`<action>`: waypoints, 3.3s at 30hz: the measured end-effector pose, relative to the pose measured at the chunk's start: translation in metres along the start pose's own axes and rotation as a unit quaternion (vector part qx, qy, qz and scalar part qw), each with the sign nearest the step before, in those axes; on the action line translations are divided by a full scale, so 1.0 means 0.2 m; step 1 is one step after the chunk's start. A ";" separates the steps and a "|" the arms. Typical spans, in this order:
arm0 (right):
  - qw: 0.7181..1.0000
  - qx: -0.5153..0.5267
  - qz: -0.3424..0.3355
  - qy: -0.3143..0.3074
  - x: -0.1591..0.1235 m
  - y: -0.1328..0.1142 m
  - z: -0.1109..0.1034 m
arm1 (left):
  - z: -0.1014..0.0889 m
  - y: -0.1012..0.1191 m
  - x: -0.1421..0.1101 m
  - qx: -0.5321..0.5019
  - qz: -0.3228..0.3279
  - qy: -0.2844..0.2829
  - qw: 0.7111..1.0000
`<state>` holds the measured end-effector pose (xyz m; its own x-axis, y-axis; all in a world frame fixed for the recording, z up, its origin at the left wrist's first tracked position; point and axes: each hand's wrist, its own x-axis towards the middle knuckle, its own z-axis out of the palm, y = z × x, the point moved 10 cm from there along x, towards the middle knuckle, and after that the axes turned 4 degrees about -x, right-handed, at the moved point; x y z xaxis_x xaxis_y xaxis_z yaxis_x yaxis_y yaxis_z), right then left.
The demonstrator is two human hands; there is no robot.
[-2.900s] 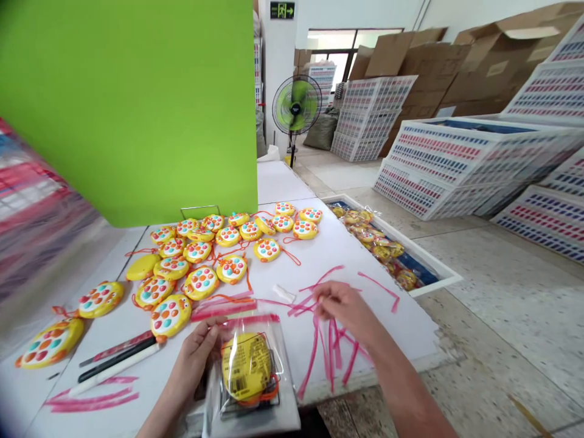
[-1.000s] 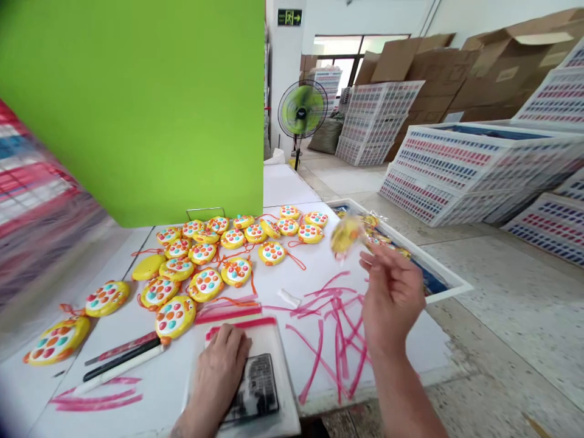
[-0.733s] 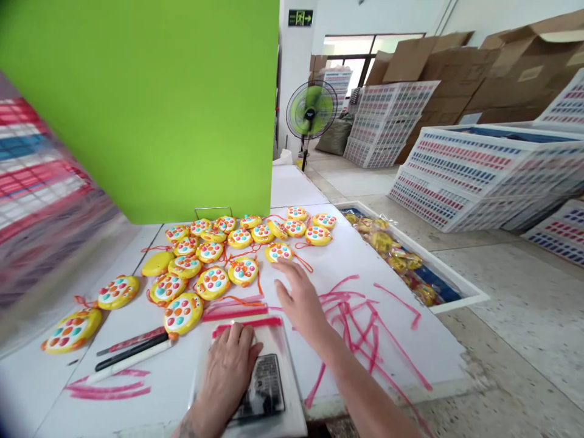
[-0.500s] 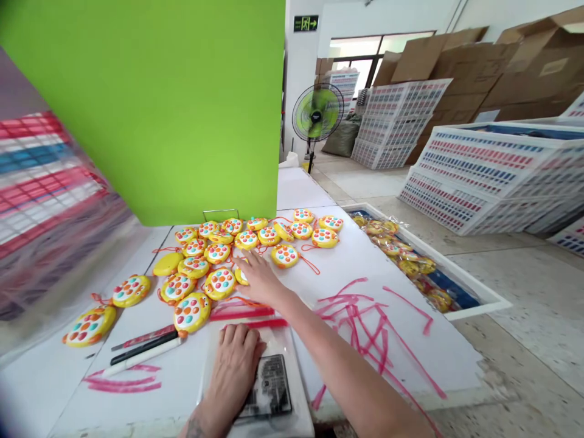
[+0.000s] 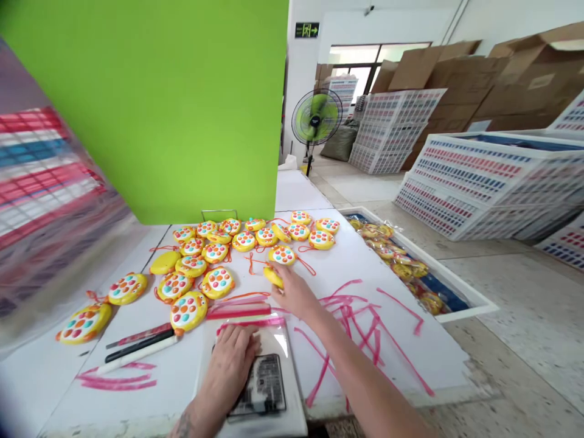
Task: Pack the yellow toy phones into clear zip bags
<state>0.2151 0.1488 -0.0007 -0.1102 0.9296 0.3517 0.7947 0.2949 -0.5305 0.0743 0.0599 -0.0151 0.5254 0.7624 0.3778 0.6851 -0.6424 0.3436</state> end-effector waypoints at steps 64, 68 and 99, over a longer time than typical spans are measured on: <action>0.937 0.333 0.104 -0.011 -0.34 -0.32 -0.10 | -0.06 -0.25 -0.08 -0.495 -0.315 -0.020 0.809; 0.969 0.226 0.071 0.064 -0.32 -0.30 -0.20 | -0.09 -0.24 -0.05 -0.517 -0.322 -0.006 0.793; 0.954 -0.085 0.203 0.203 -0.59 0.37 -0.59 | 0.00 -0.32 -0.08 -0.478 -0.344 -0.050 0.807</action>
<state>0.3584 0.0342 0.0091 0.4401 0.7869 0.4326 0.8122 -0.1433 -0.5655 0.0217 0.0882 -0.0441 0.2576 0.9363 -0.2387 0.1547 0.2039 0.9667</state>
